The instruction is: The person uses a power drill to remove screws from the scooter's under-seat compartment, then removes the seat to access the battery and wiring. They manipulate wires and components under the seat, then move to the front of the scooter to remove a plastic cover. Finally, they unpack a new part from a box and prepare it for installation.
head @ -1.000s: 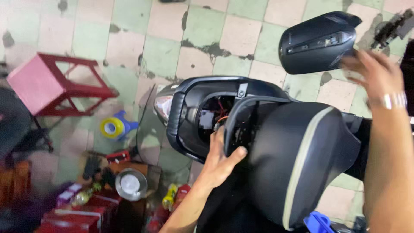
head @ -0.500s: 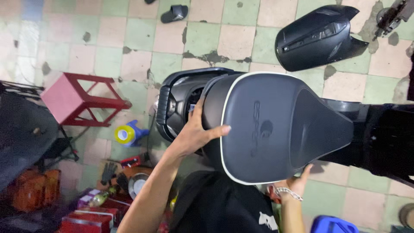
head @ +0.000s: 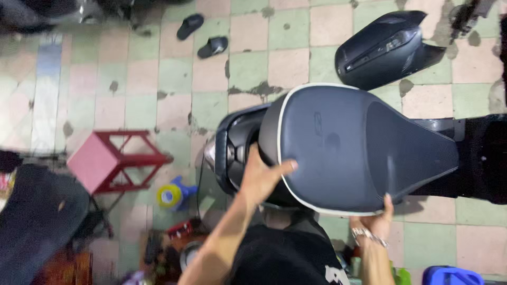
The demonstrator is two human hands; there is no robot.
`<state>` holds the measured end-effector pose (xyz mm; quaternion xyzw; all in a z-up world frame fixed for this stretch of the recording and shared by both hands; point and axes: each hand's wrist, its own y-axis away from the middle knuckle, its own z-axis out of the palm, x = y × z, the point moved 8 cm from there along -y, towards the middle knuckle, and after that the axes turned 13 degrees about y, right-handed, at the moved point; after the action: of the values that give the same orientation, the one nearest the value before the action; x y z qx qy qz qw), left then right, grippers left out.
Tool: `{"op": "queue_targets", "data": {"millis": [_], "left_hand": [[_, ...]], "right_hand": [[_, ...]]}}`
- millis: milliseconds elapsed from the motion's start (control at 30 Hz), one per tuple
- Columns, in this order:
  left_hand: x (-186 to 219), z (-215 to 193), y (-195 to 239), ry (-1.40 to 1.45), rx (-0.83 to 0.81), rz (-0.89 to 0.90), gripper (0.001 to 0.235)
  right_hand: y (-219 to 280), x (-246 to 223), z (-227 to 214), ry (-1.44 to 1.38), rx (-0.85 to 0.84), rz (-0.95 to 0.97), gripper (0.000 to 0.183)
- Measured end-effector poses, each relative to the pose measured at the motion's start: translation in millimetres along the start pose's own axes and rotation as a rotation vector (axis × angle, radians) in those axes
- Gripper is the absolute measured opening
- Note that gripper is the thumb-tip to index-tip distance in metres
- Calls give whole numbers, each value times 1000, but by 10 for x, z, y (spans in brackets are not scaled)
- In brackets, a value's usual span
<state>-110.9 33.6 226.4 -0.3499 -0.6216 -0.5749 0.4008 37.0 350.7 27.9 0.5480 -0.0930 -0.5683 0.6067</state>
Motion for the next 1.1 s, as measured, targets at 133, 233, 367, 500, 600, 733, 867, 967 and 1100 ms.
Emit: {"op": "queue_targets", "data": {"millis": [133,233,367,500,600,733,867,967,1100], "left_hand": [[96,-309,4,26,-65,-2,103],[129,-757,-190,184,-129,-306,107],[574,-1612,-477,292,-175,-115,89],[902,-2227,-814,308,-5,-100,83],[1027,-2491,-925,447,118,-84,82],[1135,-2880,-1061,518,144,35,80],[1052,-3340,-1795,472,238,149,76],[818,-3694,-2649,385,282,189,74],[531,-4007,-4332,215,268,265,71]], "right_hand": [[442,-55,345,116,127,-221,77],[729,111,903,114,194,-280,74],[1350,450,1535,146,257,-479,66],[1279,556,2149,125,374,-325,57],[911,491,2634,61,110,-383,34],[371,424,3345,80,-159,-449,41],[-296,629,4097,184,-164,-290,58],[-934,1119,4609,318,-59,-151,64],[-2328,1994,5278,272,47,33,69]]}}
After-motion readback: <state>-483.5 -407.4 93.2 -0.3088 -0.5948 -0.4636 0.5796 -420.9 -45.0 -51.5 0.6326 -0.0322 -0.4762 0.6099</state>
